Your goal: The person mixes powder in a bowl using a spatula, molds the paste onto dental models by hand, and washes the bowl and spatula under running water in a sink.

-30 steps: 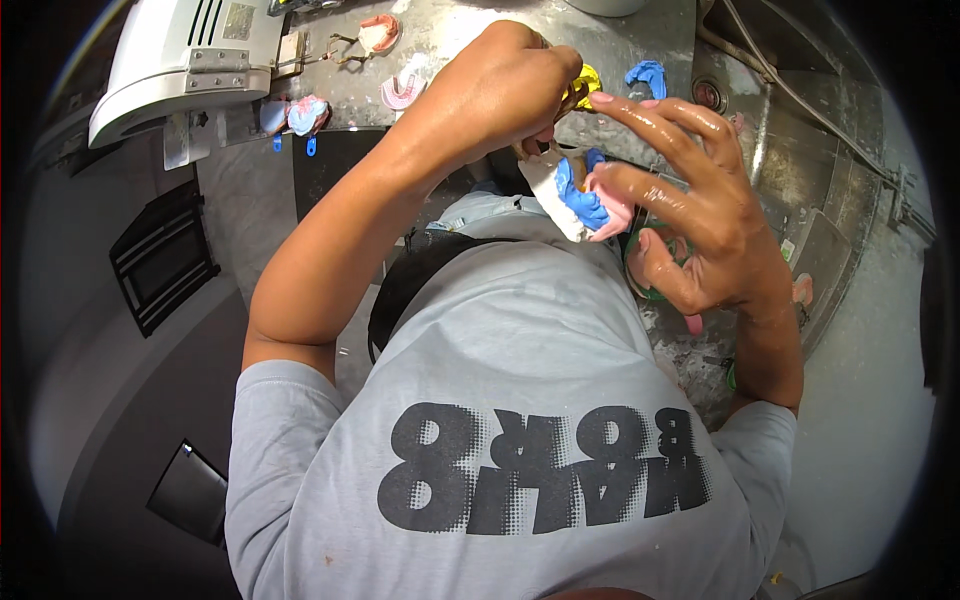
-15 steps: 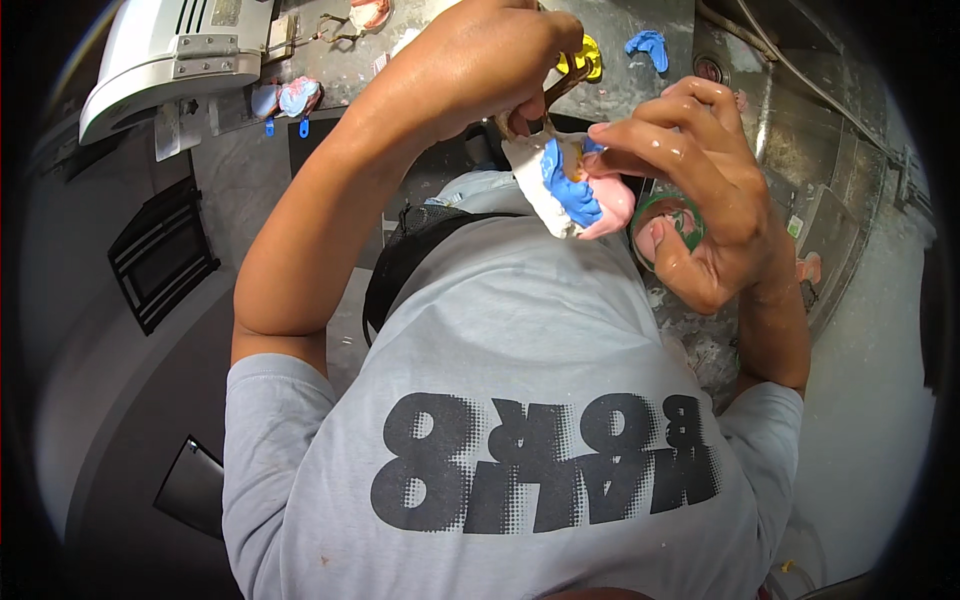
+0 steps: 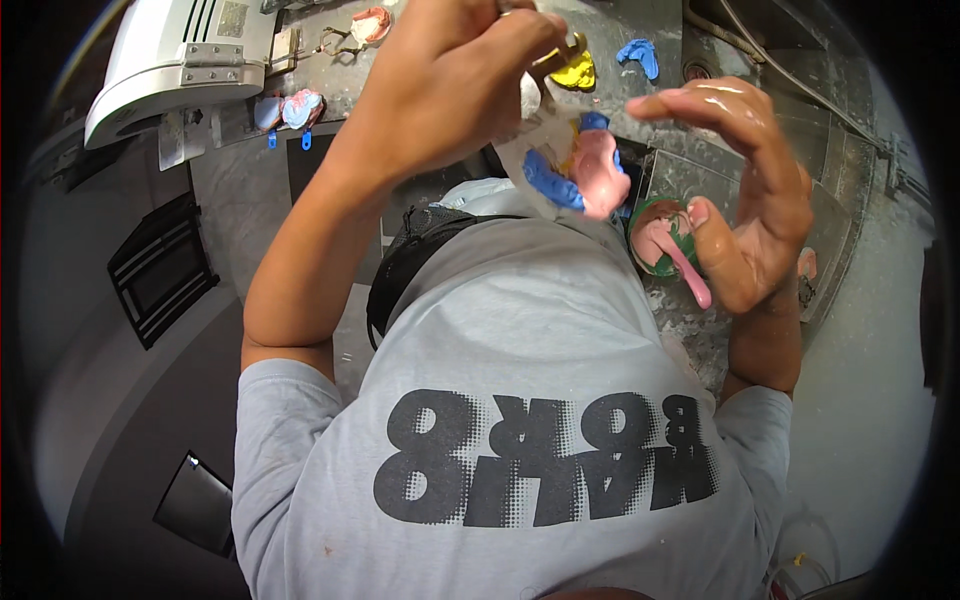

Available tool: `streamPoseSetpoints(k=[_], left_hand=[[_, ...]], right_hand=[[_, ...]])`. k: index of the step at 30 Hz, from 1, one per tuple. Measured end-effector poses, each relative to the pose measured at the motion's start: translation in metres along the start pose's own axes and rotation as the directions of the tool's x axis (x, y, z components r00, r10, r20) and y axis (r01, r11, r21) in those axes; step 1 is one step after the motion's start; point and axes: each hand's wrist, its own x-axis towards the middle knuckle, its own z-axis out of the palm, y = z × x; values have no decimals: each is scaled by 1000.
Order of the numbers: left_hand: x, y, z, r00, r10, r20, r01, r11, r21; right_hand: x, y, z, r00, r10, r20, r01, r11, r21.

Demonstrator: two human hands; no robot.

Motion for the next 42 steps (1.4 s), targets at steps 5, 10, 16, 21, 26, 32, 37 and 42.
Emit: streamPoseSetpoints(k=[5,10,16,21,26,32,37,42], left_hand=[[-15,-6,-12,849,504,-160,-442,842,308],[-14,-23,-6,642,674,-366,-575,739,351],[-17,-21,-5,579,653,-489,-570,752,330],[-3,-22,-19,773,235,-590,-516,774,-368],[8,-31,-25,848,19,-529,-433,600,-673],[12,-31,-20,834,50,-550,-472,580,-664],[15,-29,-18,820,92,-564,-499,596,-629],[15,-23,-14,827,120,-549,-517,547,-658]], right_hand=[[-3,-23,5,993,-11,118,52,935,-350],[-2,-32,26,1000,0,-6,-3,881,-472],[15,-27,37,952,-80,-296,-46,918,-395],[32,-20,51,919,29,-393,-17,999,32],[50,-24,65,943,-37,-332,36,999,-9],[51,-40,58,941,-138,-310,-39,865,-501],[70,-52,50,944,-80,-319,-160,735,-659],[75,-71,31,971,44,-233,-147,883,-445]])
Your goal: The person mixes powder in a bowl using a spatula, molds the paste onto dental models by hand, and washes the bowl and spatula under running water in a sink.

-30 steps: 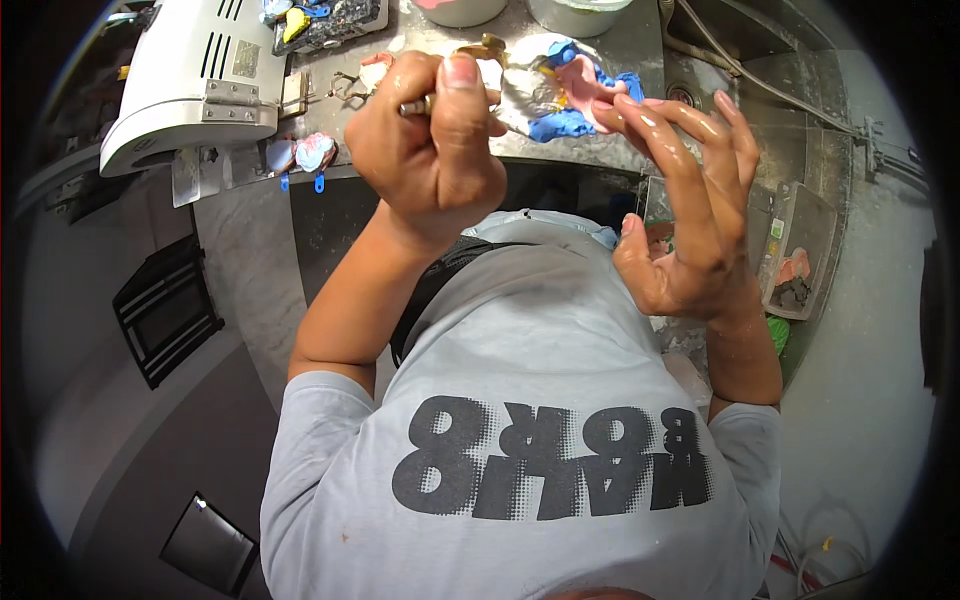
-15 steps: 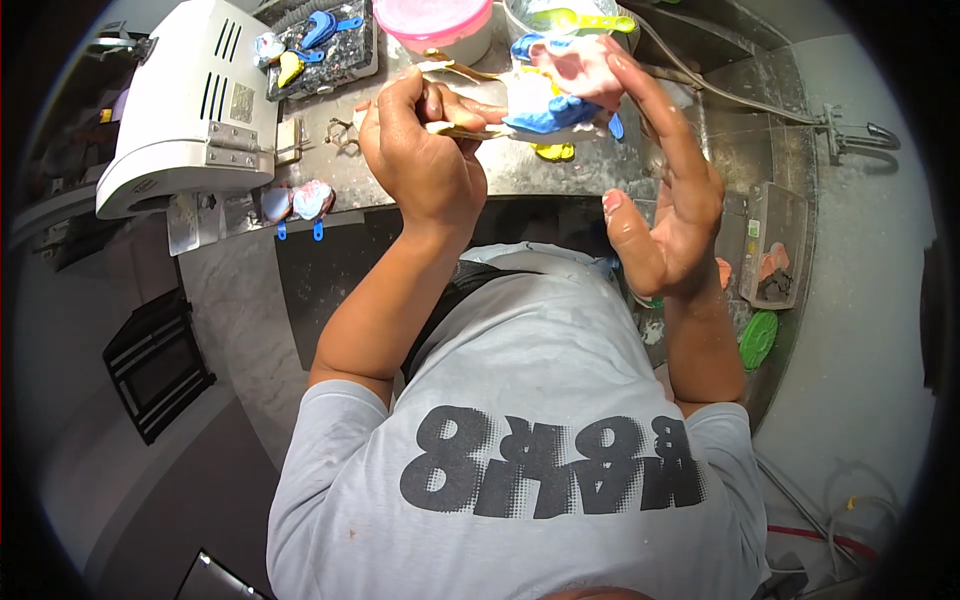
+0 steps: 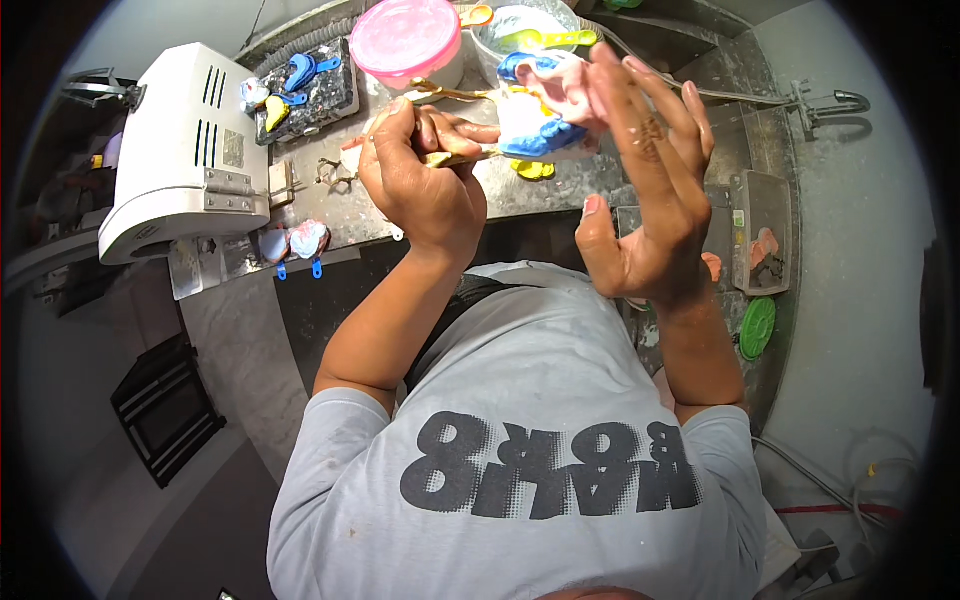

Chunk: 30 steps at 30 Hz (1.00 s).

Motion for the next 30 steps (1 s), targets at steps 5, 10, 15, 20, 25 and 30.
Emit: streamPoseSetpoints(k=[5,10,15,20,25,30], left_hand=[[-2,3,4,988,-150,-20,151,988,29],[-5,4,2,979,-203,0,203,979,33],[-9,5,2,975,-217,41,216,976,30],[-8,5,3,977,-212,16,210,974,89],[-6,11,3,985,-4,174,-44,962,269],[-12,12,13,906,226,358,-366,843,394]], right_hand=[[-10,21,16,960,-233,-159,174,933,-316],[-34,38,8,985,-126,-120,99,974,-206],[-40,32,3,999,-42,-31,42,999,-22],[-38,24,0,993,-56,-103,49,997,-66],[-40,31,-26,994,-69,-85,64,996,-62],[-49,27,-34,985,-150,81,162,970,-181]])
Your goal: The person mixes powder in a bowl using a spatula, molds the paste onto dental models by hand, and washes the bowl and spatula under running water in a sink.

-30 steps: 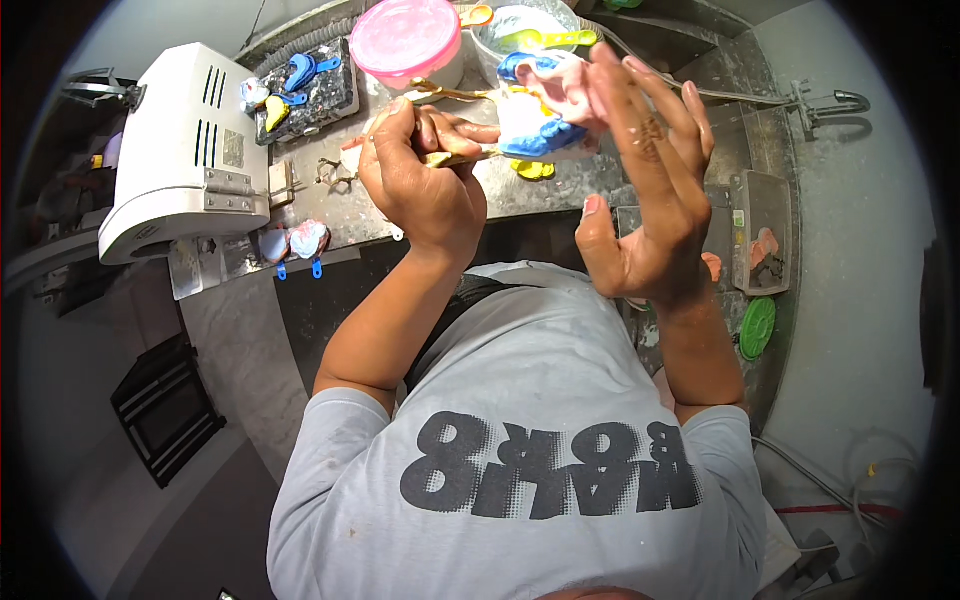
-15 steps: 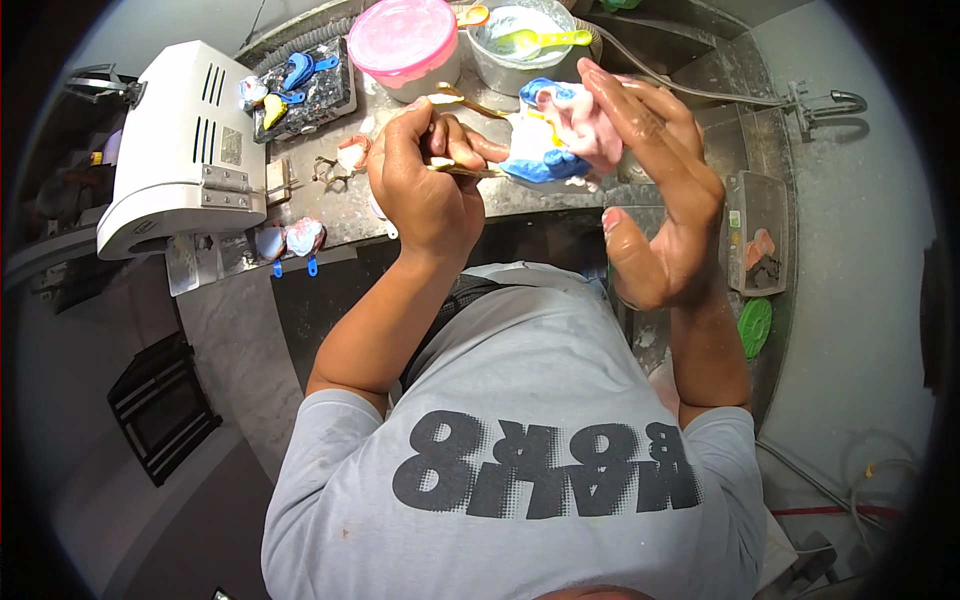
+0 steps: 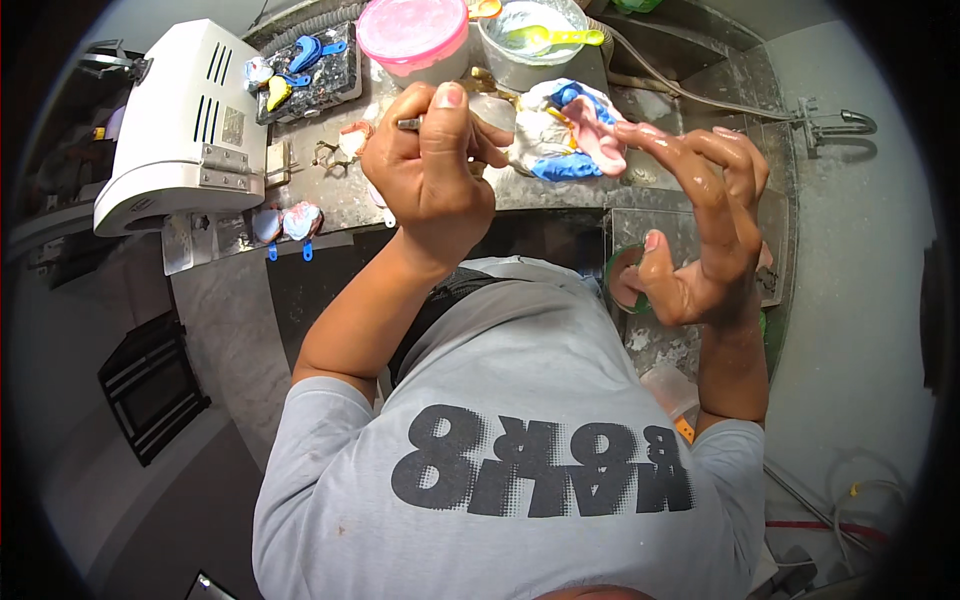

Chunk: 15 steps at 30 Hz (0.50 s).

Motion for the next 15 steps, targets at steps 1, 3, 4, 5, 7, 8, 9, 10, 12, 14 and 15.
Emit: streamPoseSetpoints(k=[1,3,4,5,7,8,9,10,12,14,15], left_hand=[[-1,1,2,1000,11,-6,-11,1000,-15],[-3,3,7,999,-13,-52,17,998,67],[-4,4,8,998,-4,-58,8,998,70],[-5,4,9,998,21,-56,-15,996,93],[-5,4,9,998,45,-53,-39,992,116],[-6,3,8,995,94,-33,-89,986,142],[-6,3,7,990,142,-12,-138,976,166],[-6,1,7,990,142,-11,-138,976,167],[-5,-1,6,939,340,51,-341,906,250],[-5,-2,4,928,367,69,-372,891,261],[-5,-2,4,920,383,87,-392,876,281]], right_hand=[[0,-1,1,999,32,1,-32,999,-12],[-1,-4,4,1000,-1,-14,1,999,-50],[-1,-4,6,1000,3,-25,-5,997,-74],[-1,-5,7,1000,3,-25,-4,997,-73],[0,-6,9,1000,19,-12,-20,997,-76],[0,-7,10,1000,20,-14,-21,997,-75],[0,-7,10,999,22,-36,-25,997,-70],[1,-8,11,996,42,-76,-46,998,-50],[2,-11,11,999,20,-42,-24,995,-92],[4,-14,11,1000,13,-23,-16,992,-121],[4,-16,11,998,15,-66,-24,991,-132]])
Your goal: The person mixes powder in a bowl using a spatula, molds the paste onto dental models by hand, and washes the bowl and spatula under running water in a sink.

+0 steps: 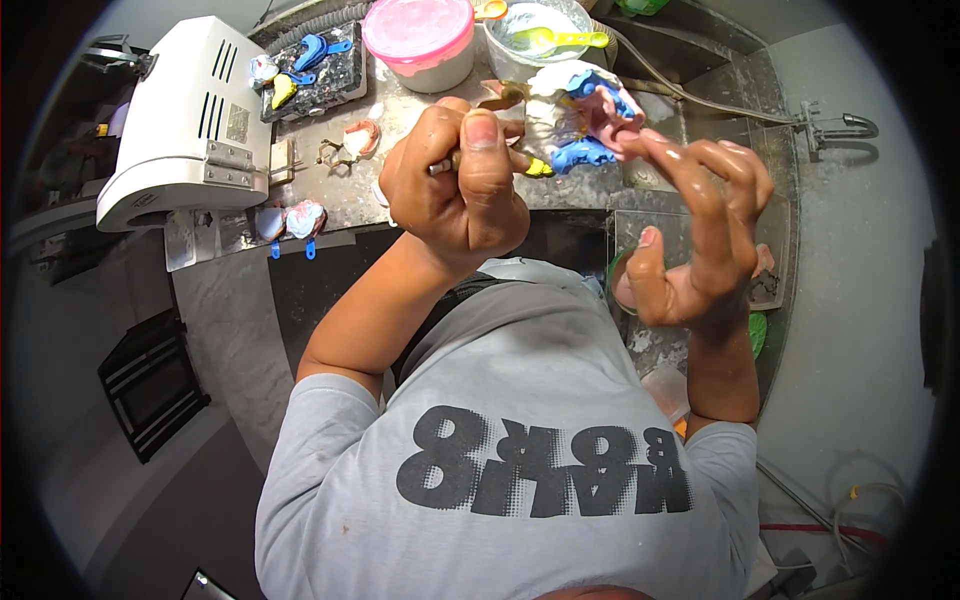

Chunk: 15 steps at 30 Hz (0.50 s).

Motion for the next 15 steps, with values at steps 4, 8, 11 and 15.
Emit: streamPoseSetpoints(k=[4,8,11,15], left_hand=[[0,1,-1,999,50,-2,-50,998,24],[2,0,0,999,49,-6,-49,999,14],[5,-3,3,997,82,-15,-82,997,-3],[6,-3,3,991,135,18,-136,989,65]], right_hand=[[3,-3,-1,1000,-30,8,30,999,-40],[5,-1,5,989,-22,-148,39,993,108],[7,3,12,991,-113,-67,125,971,206],[8,5,18,992,-109,-59,117,978,171]])
